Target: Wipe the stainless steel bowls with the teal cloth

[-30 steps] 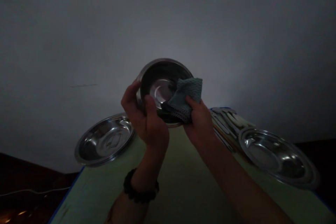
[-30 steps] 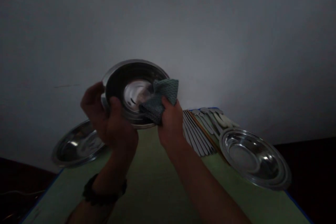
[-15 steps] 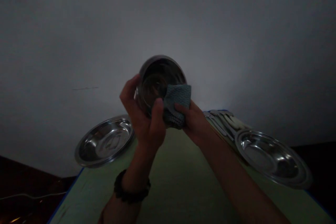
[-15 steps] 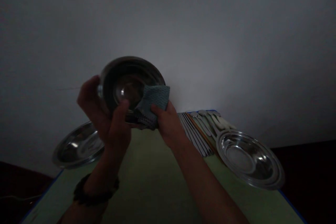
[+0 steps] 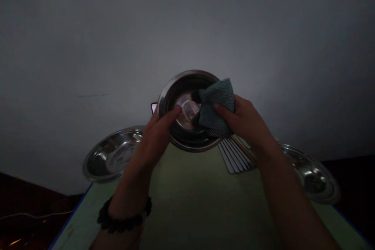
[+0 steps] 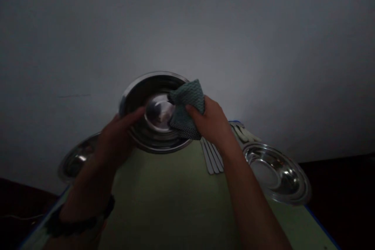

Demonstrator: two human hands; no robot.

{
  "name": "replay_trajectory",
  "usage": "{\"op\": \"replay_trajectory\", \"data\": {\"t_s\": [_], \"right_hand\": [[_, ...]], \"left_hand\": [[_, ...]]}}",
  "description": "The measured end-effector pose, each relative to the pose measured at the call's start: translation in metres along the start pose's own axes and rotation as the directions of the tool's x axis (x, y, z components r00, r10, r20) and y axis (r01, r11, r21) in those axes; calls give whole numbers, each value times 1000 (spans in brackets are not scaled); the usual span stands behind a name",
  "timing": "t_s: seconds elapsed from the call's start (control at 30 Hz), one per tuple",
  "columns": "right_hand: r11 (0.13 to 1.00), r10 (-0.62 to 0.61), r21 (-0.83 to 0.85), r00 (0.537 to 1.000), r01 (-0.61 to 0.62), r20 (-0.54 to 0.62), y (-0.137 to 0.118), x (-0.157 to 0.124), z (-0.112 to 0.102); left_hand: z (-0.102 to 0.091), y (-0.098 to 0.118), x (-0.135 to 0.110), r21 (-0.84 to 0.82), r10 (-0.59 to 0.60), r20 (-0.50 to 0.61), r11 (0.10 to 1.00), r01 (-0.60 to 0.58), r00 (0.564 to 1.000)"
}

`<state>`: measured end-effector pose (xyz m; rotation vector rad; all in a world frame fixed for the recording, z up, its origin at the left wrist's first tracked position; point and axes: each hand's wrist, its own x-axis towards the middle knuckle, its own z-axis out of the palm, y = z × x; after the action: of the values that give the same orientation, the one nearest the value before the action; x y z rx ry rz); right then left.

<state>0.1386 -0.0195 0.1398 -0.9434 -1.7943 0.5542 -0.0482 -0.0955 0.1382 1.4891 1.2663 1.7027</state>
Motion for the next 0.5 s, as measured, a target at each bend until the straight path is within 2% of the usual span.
{"op": "replay_trajectory", "data": {"t_s": [0.07, 0.1, 0.2, 0.23, 0.3, 0.33, 0.4, 0.5], "right_hand": [[995, -13, -99, 992, 0, -127, 5, 3, -8], [993, -13, -118, 985, -7, -172, 8, 4, -13], [994, 14, -102, 986, -32, -168, 14, 4, -29], [994, 19, -102, 993, -30, -114, 14, 3, -34], [993, -9, -120, 998, 17, 66, 10, -1, -41], [990, -43, -125, 984, 65, 175, 5, -4, -42], [977, -127, -119, 927, 179, 353, -7, -10, -41], [951, -206, -116, 870, 286, 449, -23, -15, -34]], "left_hand": [[13, -2, -6, 101, -40, 82, 994, 31, 996], [19, -1, -10, 135, -53, 177, 990, 29, 983], [29, 8, -21, 256, -60, 342, 966, -31, 938], [29, 11, -23, 337, -90, 357, 941, -38, 930], [25, 15, -24, 515, -171, 362, 856, -43, 916], [23, 15, -24, 577, -202, 376, 815, -57, 904], [17, 14, -21, 615, -229, 462, 779, -124, 857], [8, 11, -15, 583, -215, 565, 787, -201, 797]]}}
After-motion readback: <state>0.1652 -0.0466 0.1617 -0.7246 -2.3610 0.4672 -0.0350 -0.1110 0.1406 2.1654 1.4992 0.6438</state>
